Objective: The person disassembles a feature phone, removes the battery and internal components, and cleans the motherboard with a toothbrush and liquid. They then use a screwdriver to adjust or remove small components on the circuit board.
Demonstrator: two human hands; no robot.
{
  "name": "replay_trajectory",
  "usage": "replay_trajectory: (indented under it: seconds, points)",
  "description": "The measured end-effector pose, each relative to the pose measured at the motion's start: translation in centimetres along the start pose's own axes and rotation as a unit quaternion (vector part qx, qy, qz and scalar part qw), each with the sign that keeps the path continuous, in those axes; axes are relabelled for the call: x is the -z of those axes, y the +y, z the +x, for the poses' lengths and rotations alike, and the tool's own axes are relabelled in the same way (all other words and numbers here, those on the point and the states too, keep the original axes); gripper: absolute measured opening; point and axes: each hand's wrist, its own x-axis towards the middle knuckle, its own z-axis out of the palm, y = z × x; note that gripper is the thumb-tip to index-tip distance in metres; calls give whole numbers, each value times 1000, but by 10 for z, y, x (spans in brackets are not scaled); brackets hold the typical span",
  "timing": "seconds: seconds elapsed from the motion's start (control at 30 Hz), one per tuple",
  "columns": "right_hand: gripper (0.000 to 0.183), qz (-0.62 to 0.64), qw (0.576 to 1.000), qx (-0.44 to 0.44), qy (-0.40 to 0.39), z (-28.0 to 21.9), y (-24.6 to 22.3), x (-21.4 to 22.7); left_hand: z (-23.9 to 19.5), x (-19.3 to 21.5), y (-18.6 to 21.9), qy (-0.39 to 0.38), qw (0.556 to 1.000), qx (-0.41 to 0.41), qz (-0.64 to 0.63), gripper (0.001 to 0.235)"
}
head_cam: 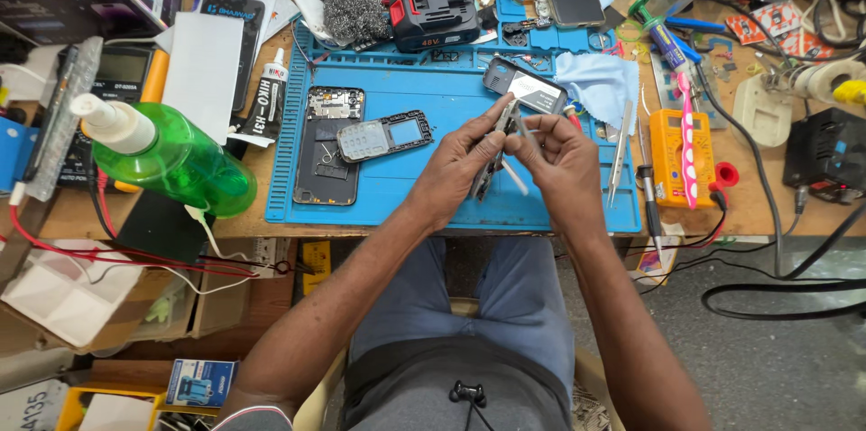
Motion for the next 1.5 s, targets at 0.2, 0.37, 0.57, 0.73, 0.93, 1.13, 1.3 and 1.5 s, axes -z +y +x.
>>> replay_trajectory:
  seconds: [0.2, 0.37, 0.57, 0.73, 0.93, 1.13, 1.3, 1.5]
  points:
    - [25, 9, 999, -40, -8, 8, 4, 7, 0, 9, -6, -23, 999, -13, -19, 56]
    - [24, 36, 998, -45, -5, 7, 2, 12, -2, 13, -11, -9, 999, -17, 37, 58]
    - [21, 74, 995, -65, 1, 11, -1, 18, -1, 32, -13, 29, 989, 56, -137, 55]
    - [20, 90, 994, -68, -9, 15, -7, 20, -5, 48, -5, 55, 998, -21, -15, 58]
    - [18, 88, 995, -44, -16, 20, -20, 18, -25, 25, 22, 169, 743, -239, 602, 62]
    - [17, 90, 995, -36, -22, 19, -30, 15, -31, 9, 34, 13, 945, 112, 307, 62]
    - [18, 68, 996, -41, -29, 16, -32, 11, -19, 7, 15, 5, 996, 90, 3, 69]
    - [26, -81, 996, 19, 11, 9, -25, 11, -7, 2, -3, 79, 994, 13, -79, 74]
